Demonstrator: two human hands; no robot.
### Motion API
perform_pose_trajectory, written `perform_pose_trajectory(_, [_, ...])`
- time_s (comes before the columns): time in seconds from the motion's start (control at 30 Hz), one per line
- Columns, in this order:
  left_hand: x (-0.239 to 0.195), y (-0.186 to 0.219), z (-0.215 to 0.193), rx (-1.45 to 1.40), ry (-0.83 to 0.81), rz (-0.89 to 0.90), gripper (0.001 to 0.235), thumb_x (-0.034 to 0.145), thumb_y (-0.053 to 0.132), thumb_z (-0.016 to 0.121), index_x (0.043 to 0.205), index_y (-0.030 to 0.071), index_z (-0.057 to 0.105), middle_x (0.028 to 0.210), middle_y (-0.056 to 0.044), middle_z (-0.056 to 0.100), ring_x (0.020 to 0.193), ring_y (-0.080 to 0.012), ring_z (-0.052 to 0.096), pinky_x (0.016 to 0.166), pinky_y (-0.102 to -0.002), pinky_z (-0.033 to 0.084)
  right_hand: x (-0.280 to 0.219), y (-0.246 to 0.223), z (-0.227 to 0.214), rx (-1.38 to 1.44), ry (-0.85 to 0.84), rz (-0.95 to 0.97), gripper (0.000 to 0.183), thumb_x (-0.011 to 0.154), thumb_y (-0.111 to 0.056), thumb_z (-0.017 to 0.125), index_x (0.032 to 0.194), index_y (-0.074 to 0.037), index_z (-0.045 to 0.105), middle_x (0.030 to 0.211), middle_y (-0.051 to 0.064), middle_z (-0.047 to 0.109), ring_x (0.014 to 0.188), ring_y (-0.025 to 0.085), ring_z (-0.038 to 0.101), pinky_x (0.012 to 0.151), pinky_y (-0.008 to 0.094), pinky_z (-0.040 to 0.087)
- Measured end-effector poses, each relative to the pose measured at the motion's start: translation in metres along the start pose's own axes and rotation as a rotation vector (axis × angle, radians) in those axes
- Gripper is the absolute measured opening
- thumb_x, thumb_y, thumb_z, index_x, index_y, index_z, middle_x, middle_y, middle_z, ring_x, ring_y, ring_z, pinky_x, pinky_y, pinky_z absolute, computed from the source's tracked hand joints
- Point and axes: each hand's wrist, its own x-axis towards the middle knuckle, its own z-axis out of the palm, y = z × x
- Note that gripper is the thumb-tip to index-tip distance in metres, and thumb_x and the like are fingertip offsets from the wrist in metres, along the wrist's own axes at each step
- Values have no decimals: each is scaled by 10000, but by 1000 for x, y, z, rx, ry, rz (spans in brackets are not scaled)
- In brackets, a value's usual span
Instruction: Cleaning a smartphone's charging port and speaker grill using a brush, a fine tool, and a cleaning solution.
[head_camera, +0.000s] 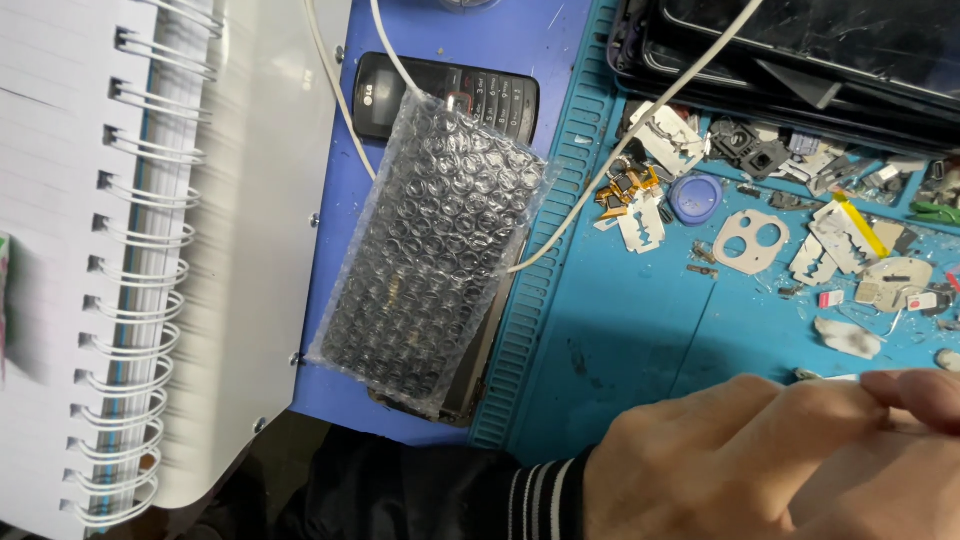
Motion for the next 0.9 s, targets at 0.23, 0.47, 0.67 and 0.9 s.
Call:
perform_pose_trajectory(0.23, [3,0,-3,-117,-28,-21,230,958,-243,677,1138,-141,576,1223,-252,584,909,-373,638,765,-468,584,-21,-21,15,-46,-4,-74,567,808,244,813,1324,194,582,1166,333,624,1075,448,671,1086,493,553])
perform_pose_trajectory(0.47, [2,-1,-7,-104,-50,2,232,982,-200,650,1189,-133,568,1233,-254,582,910,-364,618,782,-460,557,-21,-47,18,-35,38,-66,361,1047,250,729,1350,200,540,1176,360,591,1110,490,660,1092,543,548])
perform_pose_trajectory(0.67, [3,2,-2,-101,-15,-80,163,1031,-79,623,1187,-77,577,1220,-193,625,923,-338,672,764,-446,600,-18,-63,14,-107,7,-9,499,875,273,791,1329,187,601,1134,339,630,1116,464,678,1114,519,547])
perform_pose_trajectory(0.9, [21,31,-27,64,63,-114,325,998,-108,794,1165,79,587,957,-118,641,818,-270,716,773,-407,619,-2,-117,-11,-161,-5,-175,352,1034,211,712,1358,162,584,1310,310,611,1215,388,673,1102,437,589])
